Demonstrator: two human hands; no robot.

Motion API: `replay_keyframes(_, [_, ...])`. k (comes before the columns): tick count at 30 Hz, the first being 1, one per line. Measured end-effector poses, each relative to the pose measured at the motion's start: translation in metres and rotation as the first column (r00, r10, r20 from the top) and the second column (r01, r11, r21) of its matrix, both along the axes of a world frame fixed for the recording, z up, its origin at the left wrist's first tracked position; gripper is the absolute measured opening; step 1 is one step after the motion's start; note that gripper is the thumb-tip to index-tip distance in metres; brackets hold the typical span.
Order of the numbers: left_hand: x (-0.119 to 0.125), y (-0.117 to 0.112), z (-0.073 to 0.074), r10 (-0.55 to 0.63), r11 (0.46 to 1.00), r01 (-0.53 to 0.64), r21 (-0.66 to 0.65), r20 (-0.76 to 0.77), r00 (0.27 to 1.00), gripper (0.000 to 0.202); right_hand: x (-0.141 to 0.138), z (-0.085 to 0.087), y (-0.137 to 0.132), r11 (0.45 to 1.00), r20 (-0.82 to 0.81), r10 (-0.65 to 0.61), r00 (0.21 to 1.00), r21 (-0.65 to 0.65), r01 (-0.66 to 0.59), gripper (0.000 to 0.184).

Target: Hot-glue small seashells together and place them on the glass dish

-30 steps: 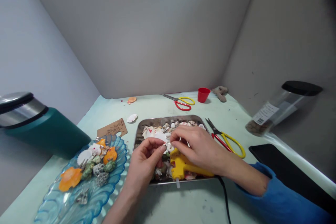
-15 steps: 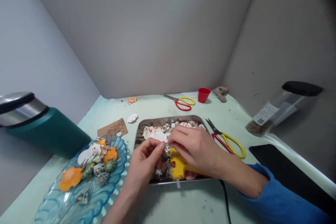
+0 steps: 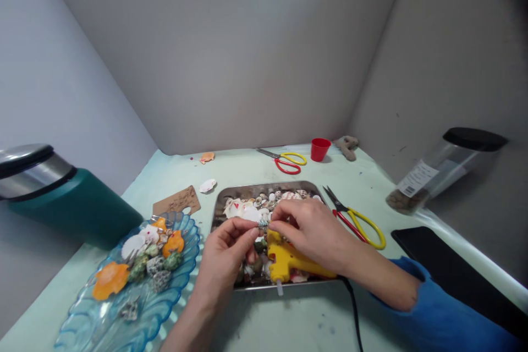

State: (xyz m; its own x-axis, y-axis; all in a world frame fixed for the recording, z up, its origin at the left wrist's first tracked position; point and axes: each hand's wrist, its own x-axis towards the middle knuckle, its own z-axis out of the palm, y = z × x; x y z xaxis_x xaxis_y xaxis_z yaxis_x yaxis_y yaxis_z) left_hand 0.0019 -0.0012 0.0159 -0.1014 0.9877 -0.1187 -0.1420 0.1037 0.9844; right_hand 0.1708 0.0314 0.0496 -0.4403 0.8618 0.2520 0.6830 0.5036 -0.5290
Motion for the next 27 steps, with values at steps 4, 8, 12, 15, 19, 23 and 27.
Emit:
replay_keyframes(4, [-0.0003,-0.0001,0.0004,0.008,1.0,-0.008,0.001,0.01,1.0,0.021,-0.0001,-0.0026,0.0007,1.0,-0.008,-0.003,1.0,-0.016,0.003,0.009])
replay_keyframes(8, [-0.0007,-0.0009,0.001,0.004,1.0,-0.004,0.011,0.019,1.0,0.021,-0.0011,-0.0022,0.0002,1.0,-0.03,0.009,1.0,-0.012,-0.01,0.01])
replay_keyframes(12, [-0.0009,-0.0009,0.0012,0.009,1.0,-0.01,0.017,0.033,0.999,0.022,-0.002,-0.0019,0.0,1.0,-0.061,0.025,0.998,0.014,-0.024,0.009])
replay_keyframes(15, [-0.0018,0.0001,-0.0002,0.002,0.999,-0.004,0.044,0.045,0.999,0.024,-0.0023,-0.0024,-0.0003,0.999,-0.072,0.028,0.997,0.029,-0.026,0.009])
replay_keyframes(19, [-0.0035,0.0006,-0.0024,-0.054,0.998,0.053,0.046,0.023,0.998,0.03,-0.0028,-0.0018,-0.0016,0.997,-0.072,0.066,0.995,0.041,-0.064,0.01])
replay_keyframes(23, [-0.0041,-0.0002,-0.0022,-0.063,0.998,0.063,0.016,-0.012,0.998,0.032,-0.0032,0.0004,-0.0039,0.996,-0.077,0.092,0.993,0.028,-0.09,0.01])
replay_keyframes(27, [-0.0043,-0.0003,-0.003,-0.061,0.998,0.061,0.009,0.007,0.998,0.03,-0.0023,0.0018,-0.005,0.995,-0.079,0.096,0.992,0.017,-0.095,0.011])
